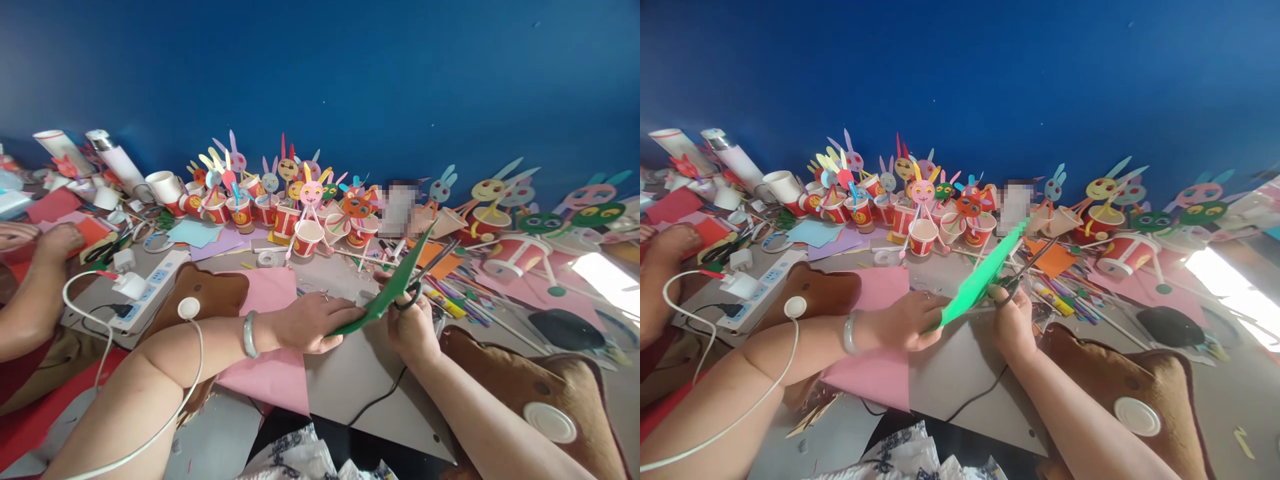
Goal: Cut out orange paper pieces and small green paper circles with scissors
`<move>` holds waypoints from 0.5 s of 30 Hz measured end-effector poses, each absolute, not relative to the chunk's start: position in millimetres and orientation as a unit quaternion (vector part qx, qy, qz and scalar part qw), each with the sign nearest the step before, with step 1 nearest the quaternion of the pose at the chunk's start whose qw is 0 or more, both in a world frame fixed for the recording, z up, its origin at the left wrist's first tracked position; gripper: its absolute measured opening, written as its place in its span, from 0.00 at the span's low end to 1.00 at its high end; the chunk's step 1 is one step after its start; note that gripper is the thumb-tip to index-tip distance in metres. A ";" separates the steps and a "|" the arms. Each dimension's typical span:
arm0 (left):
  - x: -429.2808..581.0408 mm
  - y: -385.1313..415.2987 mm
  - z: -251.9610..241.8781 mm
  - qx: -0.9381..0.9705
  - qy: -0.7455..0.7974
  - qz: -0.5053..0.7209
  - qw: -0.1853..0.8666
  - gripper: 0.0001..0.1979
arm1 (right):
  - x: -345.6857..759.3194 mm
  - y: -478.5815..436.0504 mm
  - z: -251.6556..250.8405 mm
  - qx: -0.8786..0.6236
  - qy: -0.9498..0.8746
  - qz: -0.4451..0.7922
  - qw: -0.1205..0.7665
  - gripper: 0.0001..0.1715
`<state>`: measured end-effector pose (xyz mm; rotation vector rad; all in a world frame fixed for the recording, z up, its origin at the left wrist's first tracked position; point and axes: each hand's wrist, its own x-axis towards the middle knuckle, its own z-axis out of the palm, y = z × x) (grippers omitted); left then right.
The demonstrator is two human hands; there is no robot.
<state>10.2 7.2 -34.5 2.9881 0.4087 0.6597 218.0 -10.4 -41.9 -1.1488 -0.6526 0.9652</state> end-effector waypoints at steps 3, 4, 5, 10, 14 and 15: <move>9.2 6.3 -31.3 0.970 0.105 0.221 0.009 0.20 | 216.9 -11.7 -42.2 -0.515 -0.294 0.442 0.673 0.06; 8.7 5.8 -30.5 0.966 0.101 0.238 -0.001 0.19 | 216.6 -11.8 -42.2 -0.514 -0.293 0.443 0.673 0.06; 8.2 5.3 -29.9 0.961 0.099 0.259 -0.010 0.17 | 216.4 -11.8 -42.3 -0.511 -0.294 0.444 0.675 0.06; 5.9 5.5 -32.3 0.958 0.073 0.278 -0.005 0.13 | 216.0 -12.0 -44.7 -0.490 -0.297 0.458 0.680 0.06; 6.8 7.8 -36.3 0.954 0.038 0.298 -0.011 0.12 | 216.0 -11.0 -47.8 -0.485 -0.290 0.469 0.679 0.08; 7.2 8.2 -36.6 0.950 0.036 0.309 -0.020 0.13 | 216.0 -10.5 -48.2 -0.487 -0.287 0.469 0.679 0.09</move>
